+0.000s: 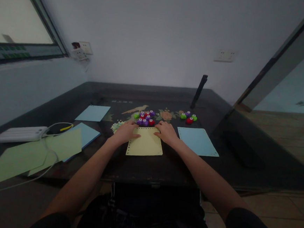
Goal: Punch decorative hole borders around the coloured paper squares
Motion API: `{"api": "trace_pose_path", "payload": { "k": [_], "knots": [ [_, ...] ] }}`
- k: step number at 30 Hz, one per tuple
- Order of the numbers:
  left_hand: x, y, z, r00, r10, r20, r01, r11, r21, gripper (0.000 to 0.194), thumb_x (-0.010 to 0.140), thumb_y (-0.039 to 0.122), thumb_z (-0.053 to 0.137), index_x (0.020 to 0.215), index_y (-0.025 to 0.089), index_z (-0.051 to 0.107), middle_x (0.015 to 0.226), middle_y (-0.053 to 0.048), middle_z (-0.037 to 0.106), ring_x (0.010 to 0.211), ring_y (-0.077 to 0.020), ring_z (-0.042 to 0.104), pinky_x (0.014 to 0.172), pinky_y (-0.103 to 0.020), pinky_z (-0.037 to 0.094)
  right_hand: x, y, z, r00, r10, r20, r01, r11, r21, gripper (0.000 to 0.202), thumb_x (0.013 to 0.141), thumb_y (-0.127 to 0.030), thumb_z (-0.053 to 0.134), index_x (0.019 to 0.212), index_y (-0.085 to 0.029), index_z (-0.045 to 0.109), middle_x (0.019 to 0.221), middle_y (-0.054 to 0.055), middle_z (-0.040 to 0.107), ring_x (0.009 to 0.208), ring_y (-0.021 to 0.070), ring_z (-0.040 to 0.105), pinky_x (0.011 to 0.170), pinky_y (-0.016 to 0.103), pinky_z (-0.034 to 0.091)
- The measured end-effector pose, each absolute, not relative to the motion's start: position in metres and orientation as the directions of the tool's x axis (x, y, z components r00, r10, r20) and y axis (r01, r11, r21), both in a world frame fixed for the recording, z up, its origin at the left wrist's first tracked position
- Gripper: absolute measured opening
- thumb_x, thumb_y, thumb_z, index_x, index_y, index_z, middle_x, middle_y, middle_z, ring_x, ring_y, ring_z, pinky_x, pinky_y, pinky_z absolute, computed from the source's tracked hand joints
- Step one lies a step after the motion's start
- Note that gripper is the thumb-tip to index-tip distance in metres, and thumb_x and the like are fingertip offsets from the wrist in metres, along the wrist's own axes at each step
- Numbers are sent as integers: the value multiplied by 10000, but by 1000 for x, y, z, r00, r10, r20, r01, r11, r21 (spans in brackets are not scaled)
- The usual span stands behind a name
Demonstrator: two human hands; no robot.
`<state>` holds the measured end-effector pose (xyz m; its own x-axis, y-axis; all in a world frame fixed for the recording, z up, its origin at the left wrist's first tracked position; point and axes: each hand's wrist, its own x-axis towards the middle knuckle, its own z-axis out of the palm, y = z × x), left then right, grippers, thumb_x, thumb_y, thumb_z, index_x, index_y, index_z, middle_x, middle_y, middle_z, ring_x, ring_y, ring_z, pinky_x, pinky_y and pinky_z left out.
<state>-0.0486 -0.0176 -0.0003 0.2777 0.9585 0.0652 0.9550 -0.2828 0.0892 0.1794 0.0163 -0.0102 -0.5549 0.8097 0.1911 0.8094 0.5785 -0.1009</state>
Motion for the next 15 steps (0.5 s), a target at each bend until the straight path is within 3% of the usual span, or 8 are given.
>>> {"api": "trace_pose_path", "payload": {
  "k": [6,15],
  "knots": [
    [-46,-21,4,237,968,86,967,-244,80,498,743,445,617,1163,182,579,1144,-128,576,1037,-302,557,868,-372,426,179,18,-10,-509,805,305,797,574,-186,199,773,-195,641,973,-191,641,1020,64,628,989,218,550,807,313,381],
    [-44,-20,4,284,944,168,942,-307,138,451,701,330,674,1116,198,555,1109,-106,592,1019,-292,558,847,-383,438,182,31,-17,-369,865,340,686,501,-528,105,740,-118,602,772,-202,655,765,14,676,717,154,600,654,245,403]
  ]
}}
